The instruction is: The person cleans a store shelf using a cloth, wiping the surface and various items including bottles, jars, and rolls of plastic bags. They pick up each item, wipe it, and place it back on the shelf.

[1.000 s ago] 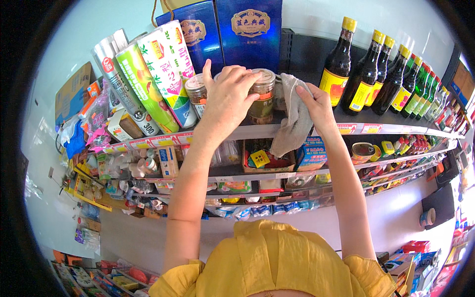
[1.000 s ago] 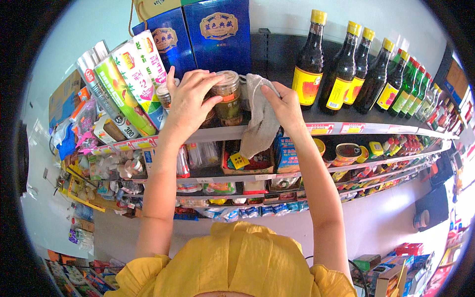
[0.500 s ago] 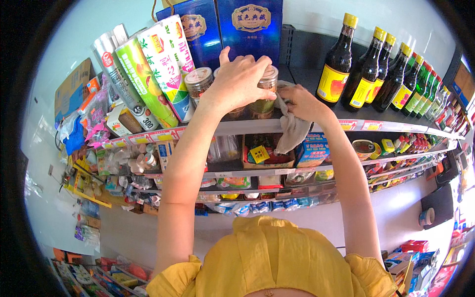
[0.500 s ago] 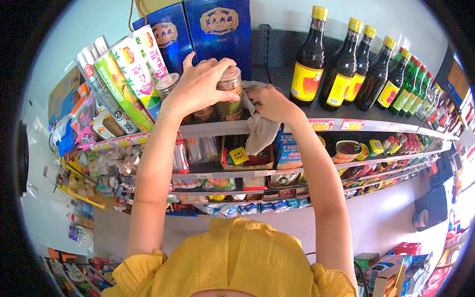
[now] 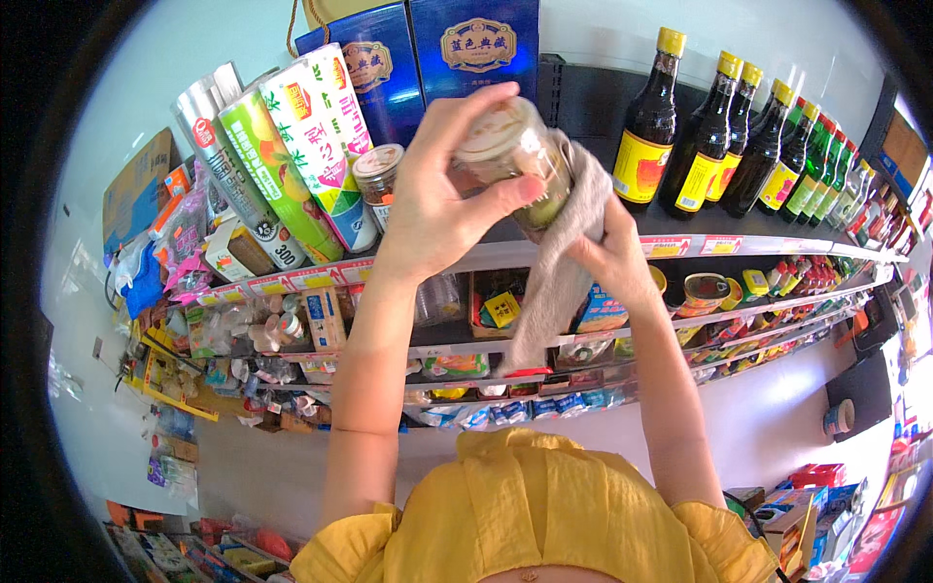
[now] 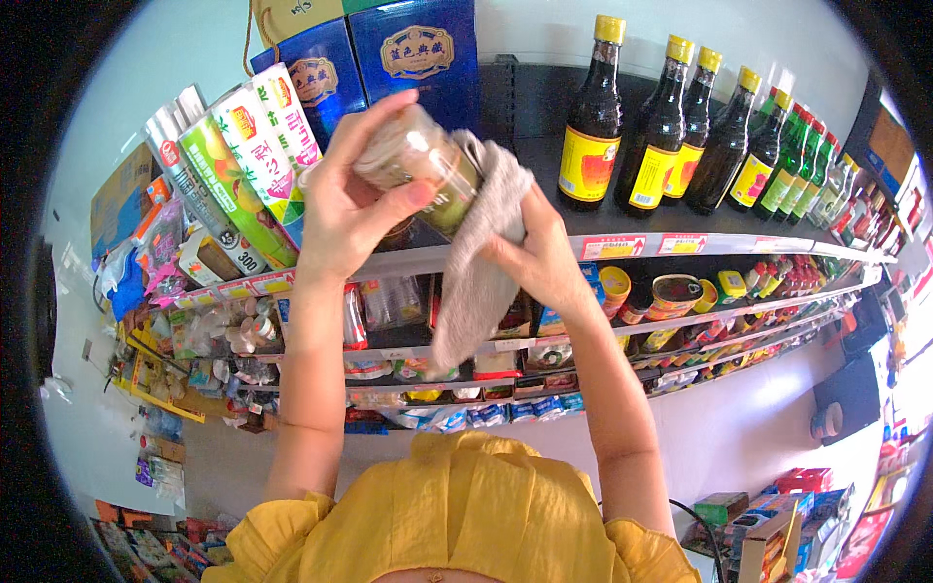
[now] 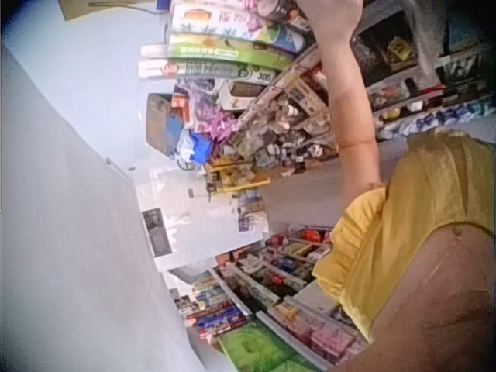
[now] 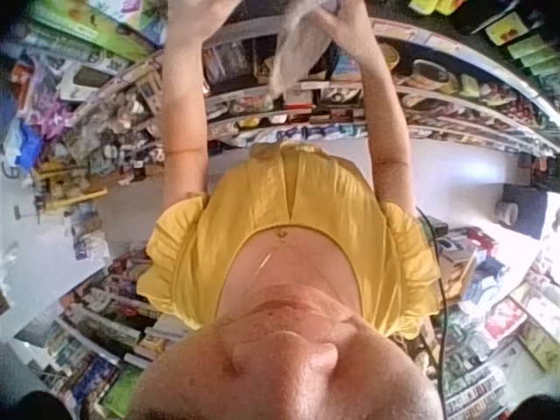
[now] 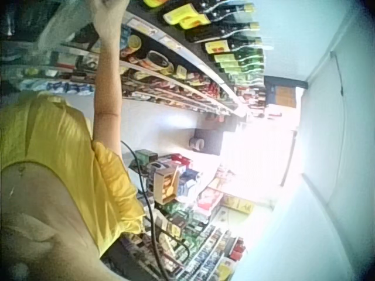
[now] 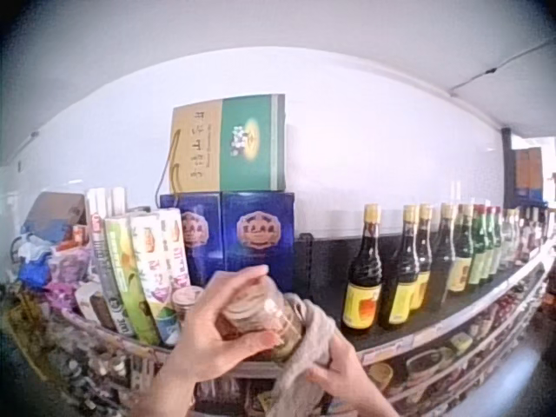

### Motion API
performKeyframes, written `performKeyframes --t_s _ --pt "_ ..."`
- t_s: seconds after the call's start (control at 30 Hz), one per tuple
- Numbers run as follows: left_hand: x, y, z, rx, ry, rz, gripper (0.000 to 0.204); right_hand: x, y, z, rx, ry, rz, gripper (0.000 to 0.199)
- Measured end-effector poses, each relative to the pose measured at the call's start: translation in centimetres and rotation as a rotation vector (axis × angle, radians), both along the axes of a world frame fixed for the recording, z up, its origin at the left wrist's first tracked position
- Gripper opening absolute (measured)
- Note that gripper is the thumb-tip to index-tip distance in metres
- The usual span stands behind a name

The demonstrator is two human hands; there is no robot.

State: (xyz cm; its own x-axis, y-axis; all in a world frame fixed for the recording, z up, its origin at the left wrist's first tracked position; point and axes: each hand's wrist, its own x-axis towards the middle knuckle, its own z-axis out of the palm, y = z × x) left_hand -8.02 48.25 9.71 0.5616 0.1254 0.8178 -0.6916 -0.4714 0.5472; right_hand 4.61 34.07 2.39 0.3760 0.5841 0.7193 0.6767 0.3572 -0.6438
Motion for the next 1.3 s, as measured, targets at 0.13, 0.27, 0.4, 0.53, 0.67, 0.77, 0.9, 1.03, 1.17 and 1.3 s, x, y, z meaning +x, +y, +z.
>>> performKeyframes --t_s 0.13,0.27,0.4,0.53,0.67,0.77,0.9,1.03,1.17,1.3 --pt "-1.0 -0.8 -0.4 -0.104 0.029 -0.15 0.065 -3.1 -1.2 -2.8 0.173 0.395 0.062 0.074" --pt "-0.9 -4.8 -2.7 -0.398 0.044 -0.313 0.077 -4.3 -3.3 -4.9 0.237 0.649 0.115 0.097" --pt "-0.9 -6.2 -10.2 -0.441 0.282 -0.154 0.077 -6.4 -4.8 -7.9 0.046 0.263 -0.28 0.059" --pt "-2.1 -6.2 -13.3 -0.478 0.335 -0.075 0.064 -4.9 -8.1 -11.2 -0.091 0.28 -0.359 0.041" --pt "-3.2 -6.3 -14.3 -0.313 0.5 0.01 0.065 -5.4 -9.7 -8.0 0.107 0.392 -0.274 0.036" --pt "-3.1 -6.7 -16.3 0.349 0.507 0.381 0.069 -7.1 -7.6 -5.3 -0.246 0.083 -0.251 0.027" --pt "-3.5 -6.2 -16.9 0.427 0.334 0.364 0.068 -6.8 -6.3 -4.6 -0.317 0.15 -0.136 0.03" --pt "-4.9 -6.3 -18.1 0.278 0.524 0.231 0.072 -5.2 -6.1 -6.4 -0.381 0.46 -0.009 0.029" --pt "-5.5 -8.0 -19.0 -0.657 0.556 -0.397 0.075 -3.1 -5.5 -8.1 -0.05 0.683 0.261 0.034" --pt "-3.9 -8.9 -20.3 -0.763 0.477 -0.203 0.067 -6.3 -3.7 -8.5 -0.031 0.357 0.185 0.038"
